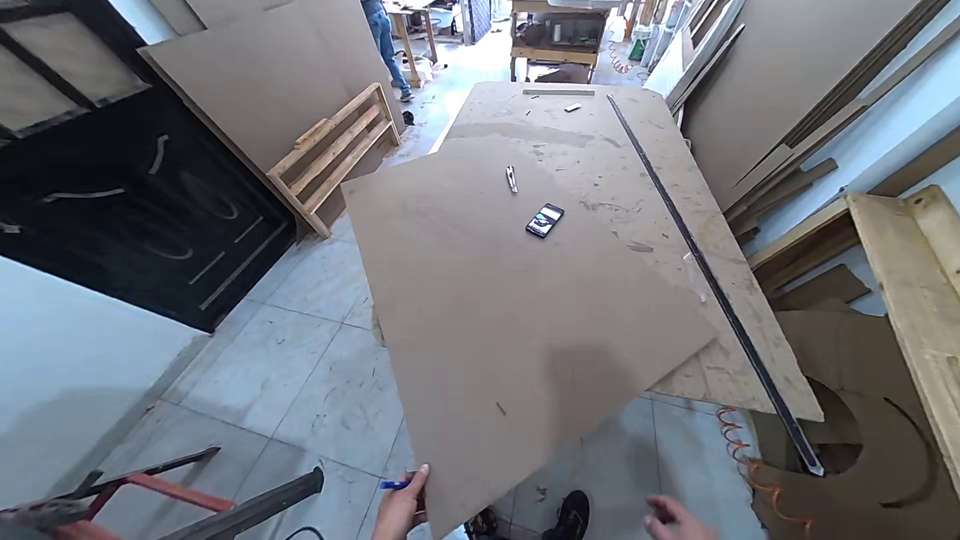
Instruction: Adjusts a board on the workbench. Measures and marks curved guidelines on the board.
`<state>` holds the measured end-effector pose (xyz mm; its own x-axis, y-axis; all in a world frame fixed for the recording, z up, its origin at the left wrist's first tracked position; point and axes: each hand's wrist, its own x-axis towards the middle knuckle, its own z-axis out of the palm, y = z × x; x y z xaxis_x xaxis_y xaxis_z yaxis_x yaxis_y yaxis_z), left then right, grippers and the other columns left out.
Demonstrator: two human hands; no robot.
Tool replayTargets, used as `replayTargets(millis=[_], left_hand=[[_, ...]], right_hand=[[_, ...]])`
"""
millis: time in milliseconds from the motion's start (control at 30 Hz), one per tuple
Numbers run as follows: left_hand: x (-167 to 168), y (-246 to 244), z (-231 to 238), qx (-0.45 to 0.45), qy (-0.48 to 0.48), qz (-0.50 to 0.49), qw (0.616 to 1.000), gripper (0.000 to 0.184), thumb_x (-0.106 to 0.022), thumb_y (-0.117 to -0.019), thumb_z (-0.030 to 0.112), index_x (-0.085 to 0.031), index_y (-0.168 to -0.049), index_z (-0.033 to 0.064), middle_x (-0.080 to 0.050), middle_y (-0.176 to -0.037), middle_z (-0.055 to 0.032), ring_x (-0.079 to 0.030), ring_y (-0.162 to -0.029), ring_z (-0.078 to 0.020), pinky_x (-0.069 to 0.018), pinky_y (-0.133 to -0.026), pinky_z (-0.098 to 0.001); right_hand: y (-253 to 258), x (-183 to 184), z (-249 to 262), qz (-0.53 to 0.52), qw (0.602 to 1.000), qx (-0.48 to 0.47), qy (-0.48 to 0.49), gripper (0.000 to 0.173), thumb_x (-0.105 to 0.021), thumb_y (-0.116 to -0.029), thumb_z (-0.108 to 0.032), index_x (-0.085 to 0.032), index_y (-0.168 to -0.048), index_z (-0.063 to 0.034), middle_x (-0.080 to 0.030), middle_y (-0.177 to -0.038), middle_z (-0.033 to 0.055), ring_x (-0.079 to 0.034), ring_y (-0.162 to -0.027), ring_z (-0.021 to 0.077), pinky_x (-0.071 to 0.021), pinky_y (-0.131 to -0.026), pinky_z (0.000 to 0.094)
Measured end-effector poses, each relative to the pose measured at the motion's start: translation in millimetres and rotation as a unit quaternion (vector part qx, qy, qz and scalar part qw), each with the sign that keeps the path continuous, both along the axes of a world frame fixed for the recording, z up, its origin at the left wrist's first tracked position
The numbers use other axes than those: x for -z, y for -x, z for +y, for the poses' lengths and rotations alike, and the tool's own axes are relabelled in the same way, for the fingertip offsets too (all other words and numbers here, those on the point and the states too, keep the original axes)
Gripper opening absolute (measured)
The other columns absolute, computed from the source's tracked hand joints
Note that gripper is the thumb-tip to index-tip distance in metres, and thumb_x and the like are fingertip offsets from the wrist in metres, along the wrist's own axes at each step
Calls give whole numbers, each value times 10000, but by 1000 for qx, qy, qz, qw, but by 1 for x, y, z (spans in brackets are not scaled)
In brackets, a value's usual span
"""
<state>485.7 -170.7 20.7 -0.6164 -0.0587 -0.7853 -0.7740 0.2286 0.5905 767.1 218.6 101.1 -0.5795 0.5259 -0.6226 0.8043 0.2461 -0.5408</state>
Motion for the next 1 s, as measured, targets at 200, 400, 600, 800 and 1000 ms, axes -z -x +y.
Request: replayTargets(millis=[200,400,600,800,1000], left_hand=[[-3,17,-93,-15,145,90,985,415,-700,-998,323,-676,-1162,-57,-690,-1090,-256,-670,-1007,-342,-534,-912,-564],[-5,31,-134,-17,157,62,985,448,-689,-1000,376,-666,-1133,-52,-680,-1036,-241,-672,-911,-334,-567,-797,-567],[4,72,-152,-3,159,92,983,385,-695,-1001,333,-676,-1056,-47,-676,-942,-207,-655,-833,-290,-559,-754,-521],[10,172,-165,68,199,124,970,425,-691,-997,378,-699,-1111,-31,-697,-1041,-241,-677,-955,-349,-543,-849,-584],[15,318,-157,74,282,223,930,509,-756,-955,342,-656,-1247,-63,-667,-1196,-298,-634,-1152,-420,-479,-1018,-613]], right_hand=[[99,10,87,-53,967,-16,-248,607,-620,-980,-395,-514,-1514,-127,-570,-1467,188,-617,-1262,398,-504,-1014,634],[135,47,121,-192,939,-88,-271,891,-471,-954,-727,-321,-1636,-173,-302,-1665,211,-548,-1341,440,-485,-1044,626],[131,61,83,-265,924,-103,-256,1016,-490,-917,-771,-249,-1649,-109,-272,-1665,249,-607,-1256,459,-525,-982,612],[152,50,30,-289,928,-68,-223,1037,-516,-920,-755,-254,-1634,-51,-327,-1620,296,-608,-1253,463,-534,-981,595],[182,18,-15,-278,947,-66,-145,753,-540,-936,-688,-623,-1403,-103,-663,-1309,228,-665,-1176,395,-536,-951,602]])
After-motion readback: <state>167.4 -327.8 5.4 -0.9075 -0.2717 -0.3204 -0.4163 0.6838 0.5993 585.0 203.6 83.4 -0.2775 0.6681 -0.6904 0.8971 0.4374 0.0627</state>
